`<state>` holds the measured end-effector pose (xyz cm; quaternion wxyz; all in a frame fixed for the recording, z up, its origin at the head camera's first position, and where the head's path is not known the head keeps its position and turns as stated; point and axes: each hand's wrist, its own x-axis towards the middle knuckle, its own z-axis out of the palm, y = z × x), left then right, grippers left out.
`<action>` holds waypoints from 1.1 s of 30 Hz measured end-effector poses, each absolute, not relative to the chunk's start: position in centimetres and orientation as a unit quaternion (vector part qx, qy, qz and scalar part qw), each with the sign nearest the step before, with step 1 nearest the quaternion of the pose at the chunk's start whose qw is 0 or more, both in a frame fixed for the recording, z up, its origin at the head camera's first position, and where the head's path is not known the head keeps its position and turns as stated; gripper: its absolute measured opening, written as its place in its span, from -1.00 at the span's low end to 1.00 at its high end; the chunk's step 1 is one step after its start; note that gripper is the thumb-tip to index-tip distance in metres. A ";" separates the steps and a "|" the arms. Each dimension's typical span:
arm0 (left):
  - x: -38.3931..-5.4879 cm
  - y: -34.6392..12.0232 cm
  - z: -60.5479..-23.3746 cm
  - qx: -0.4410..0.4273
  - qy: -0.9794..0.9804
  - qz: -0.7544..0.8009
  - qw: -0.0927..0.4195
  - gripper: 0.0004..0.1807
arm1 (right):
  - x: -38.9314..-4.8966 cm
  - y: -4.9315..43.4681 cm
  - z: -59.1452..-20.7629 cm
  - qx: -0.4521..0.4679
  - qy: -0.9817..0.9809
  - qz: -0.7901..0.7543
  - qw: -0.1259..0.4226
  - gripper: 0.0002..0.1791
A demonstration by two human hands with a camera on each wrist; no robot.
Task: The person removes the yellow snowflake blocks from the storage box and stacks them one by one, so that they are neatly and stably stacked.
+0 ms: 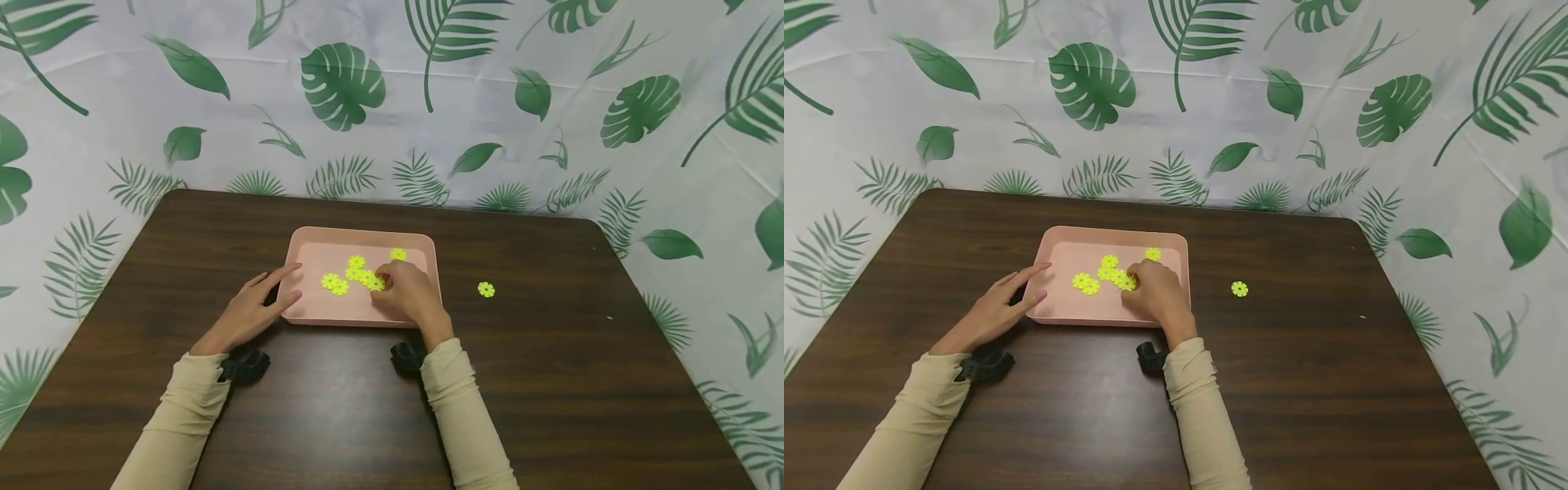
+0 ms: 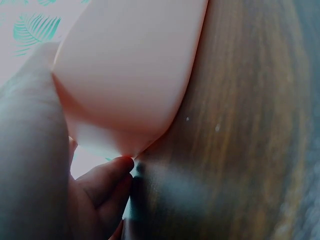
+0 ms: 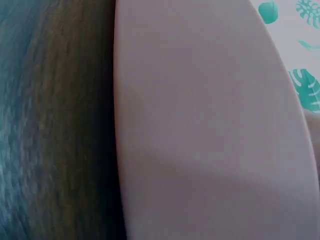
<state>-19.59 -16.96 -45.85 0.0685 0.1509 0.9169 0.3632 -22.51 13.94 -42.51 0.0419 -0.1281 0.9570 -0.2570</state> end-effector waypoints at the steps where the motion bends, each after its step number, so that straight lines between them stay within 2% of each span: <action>1: -19.6 -16.9 -45.9 0.151 0.917 0.364 0.069 -0.24 | -22.5 14.1 -42.4 -0.133 0.958 -0.252 0.036 -0.61; 8: -19.6 -16.8 -46.1 0.148 0.915 0.368 0.069 -0.24 | -21.7 16.7 -40.2 -0.160 0.950 -0.264 -0.050 -0.62; 12: -19.6 -16.8 -46.0 0.153 0.915 0.367 0.067 -0.25 | -20.9 20.0 -38.9 -0.140 0.941 -0.286 -0.111 -0.63; 15: -19.6 -16.8 -45.9 0.156 0.914 0.368 0.065 -0.25 | -20.5 23.1 -38.5 -0.108 0.938 -0.298 -0.137 -0.64; 19: -19.6 -16.9 -45.9 0.159 0.914 0.367 0.066 -0.25 | -20.0 27.6 -39.3 -0.050 0.947 -0.290 -0.132 -0.61; 24: -19.5 -17.0 -45.8 0.158 0.915 0.364 0.067 -0.24 | -19.3 32.1 -41.1 -0.004 0.955 -0.282 -0.090 -0.57; 33: -19.5 -16.9 -45.7 0.151 0.918 0.358 0.077 -0.23 | -19.2 33.6 -42.9 0.008 0.951 -0.307 -0.040 -0.56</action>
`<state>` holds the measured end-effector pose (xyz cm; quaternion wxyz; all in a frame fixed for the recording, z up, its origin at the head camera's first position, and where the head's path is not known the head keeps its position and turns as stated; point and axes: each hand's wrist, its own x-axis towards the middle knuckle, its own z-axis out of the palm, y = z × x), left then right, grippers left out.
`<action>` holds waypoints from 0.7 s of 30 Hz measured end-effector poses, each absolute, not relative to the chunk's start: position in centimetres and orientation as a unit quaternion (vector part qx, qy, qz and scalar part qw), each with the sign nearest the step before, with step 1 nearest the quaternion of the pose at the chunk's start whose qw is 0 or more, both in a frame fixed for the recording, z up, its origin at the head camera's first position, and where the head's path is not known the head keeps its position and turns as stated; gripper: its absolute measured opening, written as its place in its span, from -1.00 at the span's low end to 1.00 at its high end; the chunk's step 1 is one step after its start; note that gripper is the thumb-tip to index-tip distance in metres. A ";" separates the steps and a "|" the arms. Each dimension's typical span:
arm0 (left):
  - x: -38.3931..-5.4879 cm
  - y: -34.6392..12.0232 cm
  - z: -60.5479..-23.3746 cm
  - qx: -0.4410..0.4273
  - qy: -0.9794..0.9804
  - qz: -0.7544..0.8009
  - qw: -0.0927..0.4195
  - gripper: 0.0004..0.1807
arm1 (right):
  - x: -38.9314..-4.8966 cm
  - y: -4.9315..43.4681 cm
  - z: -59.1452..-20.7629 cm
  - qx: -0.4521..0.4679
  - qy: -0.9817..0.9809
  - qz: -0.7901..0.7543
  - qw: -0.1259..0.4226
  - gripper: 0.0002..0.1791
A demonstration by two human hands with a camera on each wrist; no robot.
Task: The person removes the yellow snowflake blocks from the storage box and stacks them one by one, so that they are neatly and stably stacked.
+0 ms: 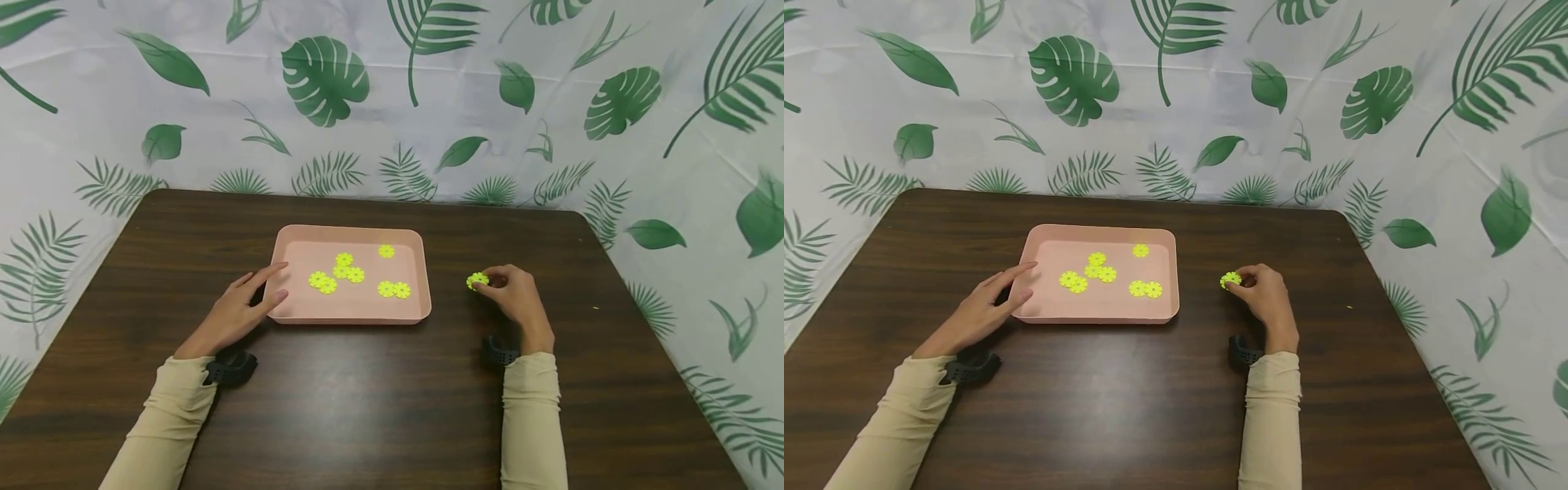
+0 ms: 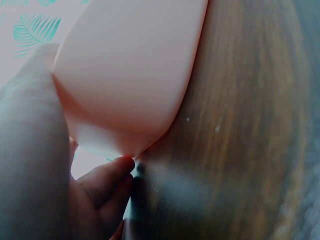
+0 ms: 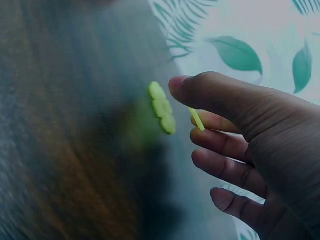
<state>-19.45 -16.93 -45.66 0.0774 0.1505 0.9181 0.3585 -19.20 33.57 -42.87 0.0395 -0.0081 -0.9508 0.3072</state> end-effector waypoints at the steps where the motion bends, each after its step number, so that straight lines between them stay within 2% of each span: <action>1: -19.5 -16.9 -45.6 0.151 0.918 0.358 0.078 -0.23 | -19.3 33.5 -42.9 -0.008 -0.951 0.308 0.037 -0.55; 21: -19.6 -16.8 -45.5 0.146 0.922 0.349 0.083 -0.22 | -19.9 33.7 -43.8 0.005 -0.955 0.296 0.029 -0.57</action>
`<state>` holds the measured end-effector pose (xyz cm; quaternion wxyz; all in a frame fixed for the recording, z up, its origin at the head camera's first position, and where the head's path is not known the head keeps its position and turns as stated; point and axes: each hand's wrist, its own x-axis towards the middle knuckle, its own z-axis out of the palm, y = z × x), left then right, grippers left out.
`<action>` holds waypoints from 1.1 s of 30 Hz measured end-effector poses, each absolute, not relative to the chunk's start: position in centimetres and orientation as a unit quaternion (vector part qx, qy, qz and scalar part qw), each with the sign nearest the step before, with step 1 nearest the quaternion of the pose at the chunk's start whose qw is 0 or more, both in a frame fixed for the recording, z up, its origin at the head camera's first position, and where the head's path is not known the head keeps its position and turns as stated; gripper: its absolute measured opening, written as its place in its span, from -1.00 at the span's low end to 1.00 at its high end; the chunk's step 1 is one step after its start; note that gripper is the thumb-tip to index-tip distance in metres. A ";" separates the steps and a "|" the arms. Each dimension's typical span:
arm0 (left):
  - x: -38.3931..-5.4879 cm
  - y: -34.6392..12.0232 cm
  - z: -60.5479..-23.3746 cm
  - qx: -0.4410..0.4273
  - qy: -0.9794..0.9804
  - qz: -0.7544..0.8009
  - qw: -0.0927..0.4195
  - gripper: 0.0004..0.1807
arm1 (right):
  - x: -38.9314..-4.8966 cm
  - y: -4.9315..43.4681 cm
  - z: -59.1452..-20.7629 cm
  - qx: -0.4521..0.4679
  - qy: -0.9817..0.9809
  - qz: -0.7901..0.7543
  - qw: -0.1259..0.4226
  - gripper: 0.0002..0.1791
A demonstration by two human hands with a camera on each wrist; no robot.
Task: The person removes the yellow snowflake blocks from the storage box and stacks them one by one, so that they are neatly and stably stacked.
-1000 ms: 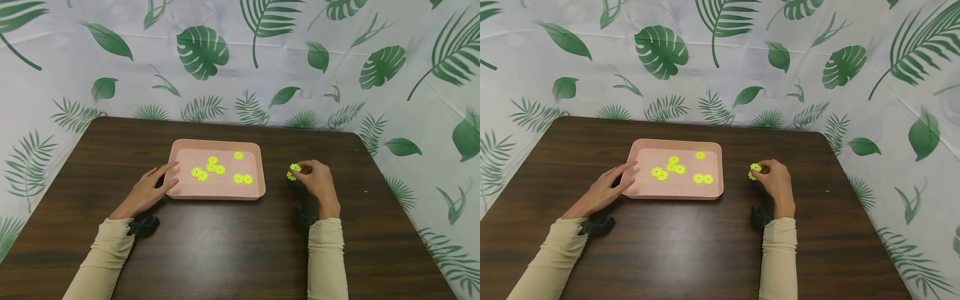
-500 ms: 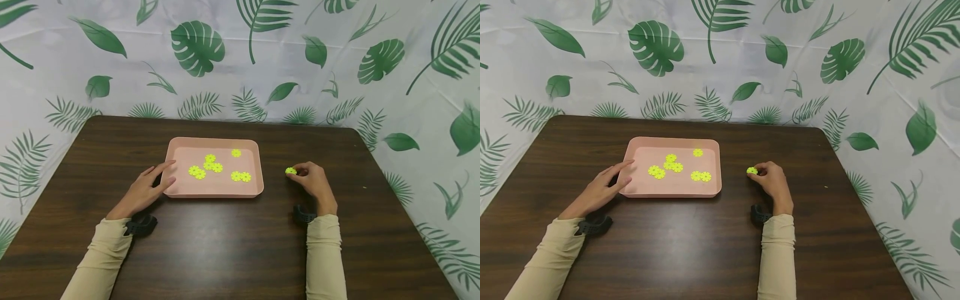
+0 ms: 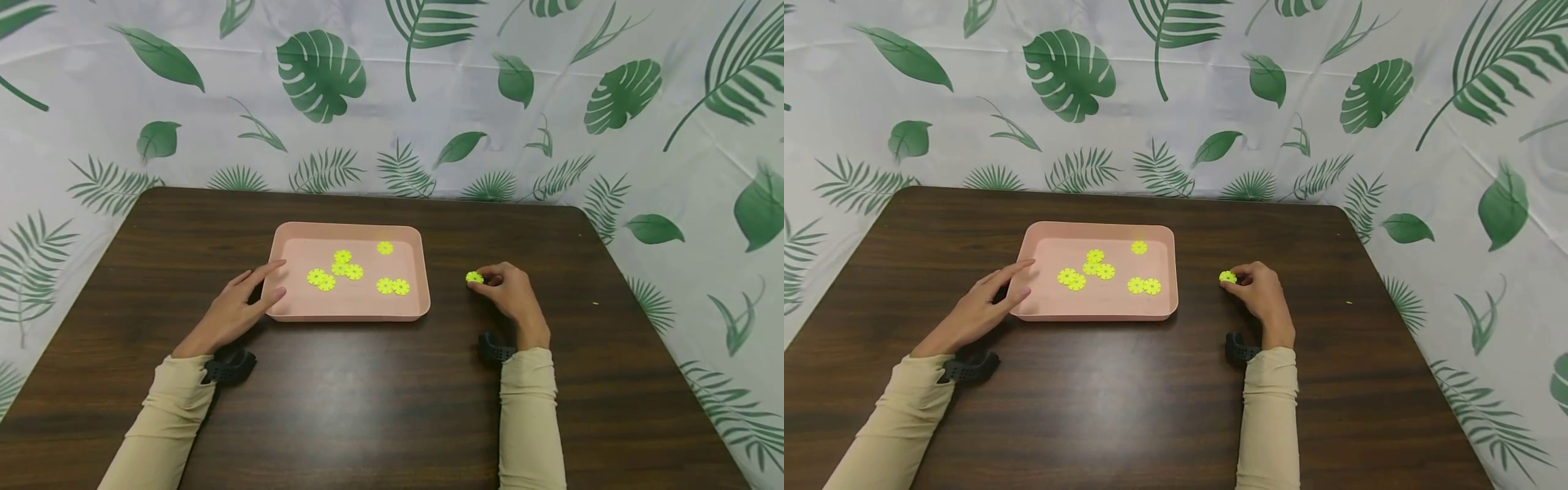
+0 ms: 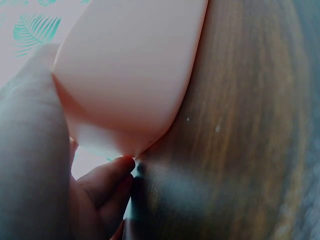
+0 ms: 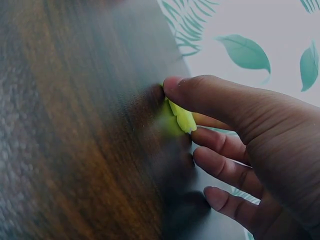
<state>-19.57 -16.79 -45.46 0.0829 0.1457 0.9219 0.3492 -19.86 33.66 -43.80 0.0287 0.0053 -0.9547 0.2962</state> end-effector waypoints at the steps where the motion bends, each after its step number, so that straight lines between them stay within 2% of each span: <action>1: -19.6 -16.9 -45.4 0.145 0.922 0.350 0.082 -0.23 | -19.9 33.6 -43.8 0.007 -0.955 0.296 0.029 -0.57; 8: -19.5 -17.5 -45.4 0.142 0.921 0.352 0.081 -0.23 | -20.4 33.0 -43.6 0.011 -0.955 0.296 0.020 -0.56; 15: -19.6 -17.7 -45.5 0.142 0.920 0.356 0.081 -0.23 | -20.5 32.5 -43.1 -0.007 -0.952 0.305 0.011 -0.34; 19: -19.8 -17.5 -45.4 0.147 0.919 0.357 0.078 -0.23 | -20.8 31.1 -42.2 0.000 -0.949 0.314 0.023 -0.29; 23: -19.9 -17.4 -45.5 0.152 0.919 0.355 0.074 -0.24 | -21.4 28.2 -41.3 0.016 -0.939 0.340 0.048 -0.34; 29: -20.0 -17.5 -45.7 0.163 0.915 0.363 0.067 -0.26 | -22.4 22.7 -40.1 0.074 -0.927 0.359 0.085 -0.51; 33: -20.0 -17.5 -46.0 0.165 0.914 0.366 0.062 -0.27 | -22.9 18.9 -40.0 0.121 -0.921 0.363 0.076 -0.61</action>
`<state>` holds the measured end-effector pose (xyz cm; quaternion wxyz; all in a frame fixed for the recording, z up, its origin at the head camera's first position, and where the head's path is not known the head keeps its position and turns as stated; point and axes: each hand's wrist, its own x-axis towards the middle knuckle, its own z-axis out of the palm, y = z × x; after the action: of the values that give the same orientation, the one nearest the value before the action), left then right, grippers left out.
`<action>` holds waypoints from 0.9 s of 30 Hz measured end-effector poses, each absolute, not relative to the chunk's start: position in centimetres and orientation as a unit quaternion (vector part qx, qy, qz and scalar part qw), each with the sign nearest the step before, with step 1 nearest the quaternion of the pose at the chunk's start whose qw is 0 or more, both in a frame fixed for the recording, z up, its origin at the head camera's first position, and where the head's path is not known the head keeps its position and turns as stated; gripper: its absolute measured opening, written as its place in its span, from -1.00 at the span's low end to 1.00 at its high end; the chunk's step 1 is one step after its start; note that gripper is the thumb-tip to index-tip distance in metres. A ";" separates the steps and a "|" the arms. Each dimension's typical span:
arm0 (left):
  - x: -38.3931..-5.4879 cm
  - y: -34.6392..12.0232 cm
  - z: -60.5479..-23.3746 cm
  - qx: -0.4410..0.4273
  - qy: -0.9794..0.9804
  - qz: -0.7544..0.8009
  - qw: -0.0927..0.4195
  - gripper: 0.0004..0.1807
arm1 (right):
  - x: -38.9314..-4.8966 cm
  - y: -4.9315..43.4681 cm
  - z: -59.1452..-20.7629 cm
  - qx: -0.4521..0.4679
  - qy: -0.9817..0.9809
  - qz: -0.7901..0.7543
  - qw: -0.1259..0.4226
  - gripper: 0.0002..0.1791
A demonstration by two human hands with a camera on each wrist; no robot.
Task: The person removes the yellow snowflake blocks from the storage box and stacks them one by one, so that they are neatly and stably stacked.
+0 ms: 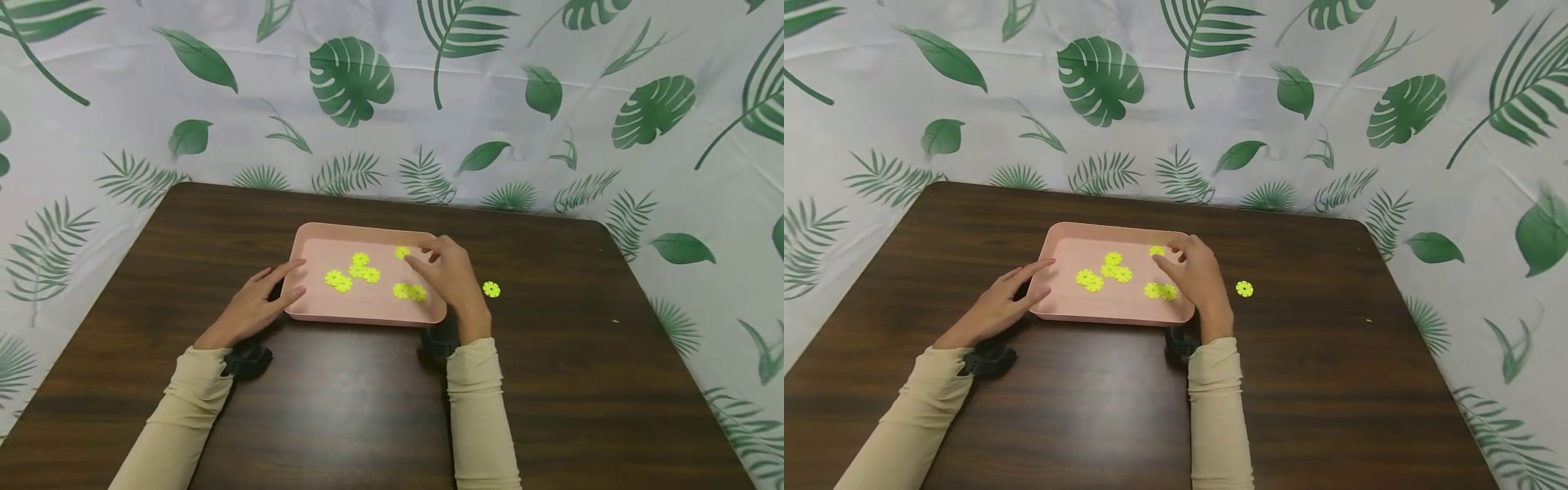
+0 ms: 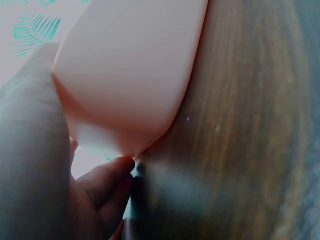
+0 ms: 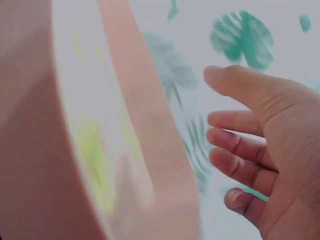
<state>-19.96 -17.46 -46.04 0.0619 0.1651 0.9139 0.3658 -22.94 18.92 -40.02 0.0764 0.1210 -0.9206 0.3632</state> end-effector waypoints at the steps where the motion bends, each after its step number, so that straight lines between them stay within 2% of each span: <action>1: -20.0 -17.4 -46.2 0.166 0.914 0.366 0.060 -0.28 | -23.1 18.1 -40.2 0.131 -0.919 0.366 0.067 -0.61; 7: -19.9 -16.8 -46.8 0.170 0.910 0.373 0.058 -0.28 | -23.7 14.5 -41.7 0.158 -0.930 0.333 -0.018 -0.57; 10: -19.9 -16.7 -46.8 0.168 0.910 0.375 0.060 -0.28 | -23.8 13.7 -42.4 0.160 -0.938 0.304 -0.048 -0.69; 14: -20.0 -16.8 -46.6 0.166 0.912 0.370 0.056 -0.28 | -23.9 13.2 -42.7 0.165 -0.941 0.289 -0.051 -0.80; 20: -20.2 -17.0 -46.2 0.166 0.914 0.365 0.053 -0.28 | -24.0 12.7 -42.9 0.146 -0.941 0.302 -0.052 -0.67; 27: -20.2 -17.4 -46.3 0.162 0.917 0.362 0.052 -0.27 | -24.0 12.3 -43.1 0.135 -0.939 0.313 -0.048 -0.61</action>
<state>-20.16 -17.39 -46.27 0.0525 0.1621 0.9166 0.3616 -23.96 12.28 -43.09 -0.0484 0.1351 -0.9388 0.3132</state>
